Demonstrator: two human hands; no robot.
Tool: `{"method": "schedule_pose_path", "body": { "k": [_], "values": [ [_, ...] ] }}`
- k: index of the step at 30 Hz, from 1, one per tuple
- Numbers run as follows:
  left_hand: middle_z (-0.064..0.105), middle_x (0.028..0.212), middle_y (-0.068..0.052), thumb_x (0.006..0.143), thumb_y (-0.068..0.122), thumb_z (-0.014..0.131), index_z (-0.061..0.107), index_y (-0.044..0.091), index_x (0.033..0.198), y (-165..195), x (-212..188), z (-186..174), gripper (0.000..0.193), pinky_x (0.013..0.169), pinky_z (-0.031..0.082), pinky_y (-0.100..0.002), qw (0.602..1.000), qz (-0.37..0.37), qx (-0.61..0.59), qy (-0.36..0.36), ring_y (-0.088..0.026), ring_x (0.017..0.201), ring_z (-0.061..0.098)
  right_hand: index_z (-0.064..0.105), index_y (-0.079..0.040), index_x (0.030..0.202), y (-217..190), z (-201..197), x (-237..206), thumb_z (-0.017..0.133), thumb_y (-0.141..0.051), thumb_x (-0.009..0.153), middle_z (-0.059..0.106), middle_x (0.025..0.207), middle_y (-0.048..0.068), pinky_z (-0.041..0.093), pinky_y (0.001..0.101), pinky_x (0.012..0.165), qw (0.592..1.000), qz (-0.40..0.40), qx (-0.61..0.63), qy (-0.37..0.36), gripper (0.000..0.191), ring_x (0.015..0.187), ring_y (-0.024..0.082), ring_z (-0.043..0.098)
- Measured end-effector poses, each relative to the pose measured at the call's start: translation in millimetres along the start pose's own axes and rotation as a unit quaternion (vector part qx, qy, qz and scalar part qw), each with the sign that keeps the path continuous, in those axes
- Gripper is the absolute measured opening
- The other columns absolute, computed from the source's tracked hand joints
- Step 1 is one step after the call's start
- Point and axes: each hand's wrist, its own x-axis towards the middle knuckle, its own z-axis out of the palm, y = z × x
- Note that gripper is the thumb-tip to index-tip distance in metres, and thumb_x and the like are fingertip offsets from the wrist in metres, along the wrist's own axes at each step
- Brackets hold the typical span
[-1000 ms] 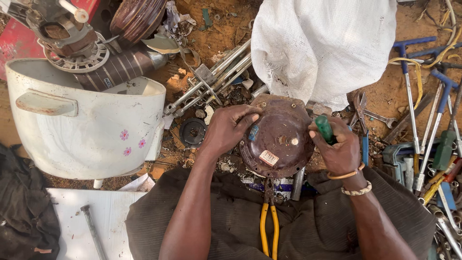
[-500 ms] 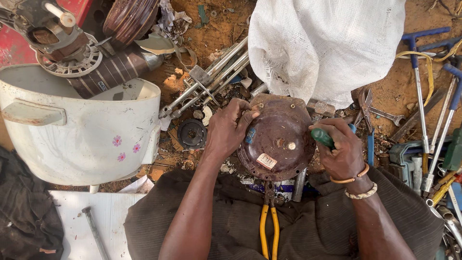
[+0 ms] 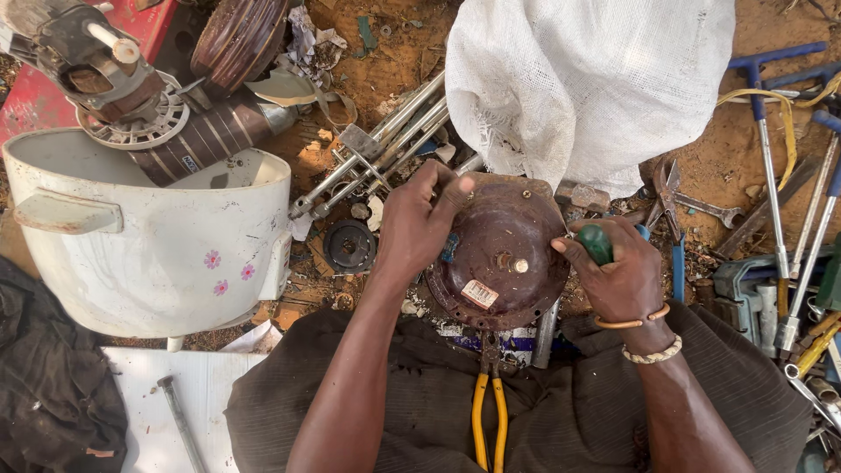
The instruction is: The person disassembles a small electric motor while sitting on the ground. They use pliers to cut wires and a screwdriver to remove screws from the motor housing, placing removed parts into a nearby bag.
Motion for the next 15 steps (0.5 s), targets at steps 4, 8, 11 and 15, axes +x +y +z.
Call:
{"method": "schedule_pose_path", "body": {
  "k": [4,8,11,15],
  "values": [
    [0.075,0.095,-0.012,0.092,0.018,0.071,0.075,0.007,0.105,20.1,-4.4,-2.3,0.017,0.066,0.055,-0.041,0.966,0.244,0.037,0.072,-0.026,0.077,0.073,0.077,-0.014,0.112,1.2,0.1,0.6,0.074,-0.007,0.088,0.073,0.117,0.012,0.064,0.0367,0.080,0.994,-0.090,0.060,-0.004,0.025,0.102,0.027,0.073],
    [0.076,0.095,-0.011,0.092,0.023,0.075,0.075,0.008,0.104,26.9,-5.1,-2.5,0.018,0.070,0.055,-0.044,0.982,0.166,0.084,0.041,-0.029,0.081,0.075,0.075,-0.011,0.114,-1.5,-2.5,-1.6,0.082,-0.023,0.087,0.072,0.115,0.013,0.062,0.0405,0.080,0.999,-0.017,0.034,0.001,0.031,0.101,0.027,0.072],
    [0.077,0.094,-0.011,0.089,0.029,0.078,0.075,0.008,0.104,24.6,-3.3,-2.3,0.026,0.070,0.056,-0.044,0.985,0.146,0.077,0.053,-0.028,0.083,0.076,0.076,-0.012,0.109,-5.0,-4.4,-2.0,0.081,-0.021,0.087,0.072,0.114,0.010,0.063,0.0392,0.079,1.000,0.003,0.031,0.002,0.025,0.099,0.025,0.074],
    [0.079,0.102,-0.009,0.091,0.027,0.074,0.079,0.012,0.108,15.8,-0.4,-4.1,0.023,0.076,0.058,-0.042,0.973,0.222,0.058,0.029,-0.026,0.088,0.077,0.075,-0.011,0.117,-8.0,-4.5,-1.5,0.077,-0.013,0.088,0.070,0.117,0.012,0.062,0.0383,0.080,0.997,-0.063,0.054,0.008,0.030,0.102,0.026,0.072]
  ]
}}
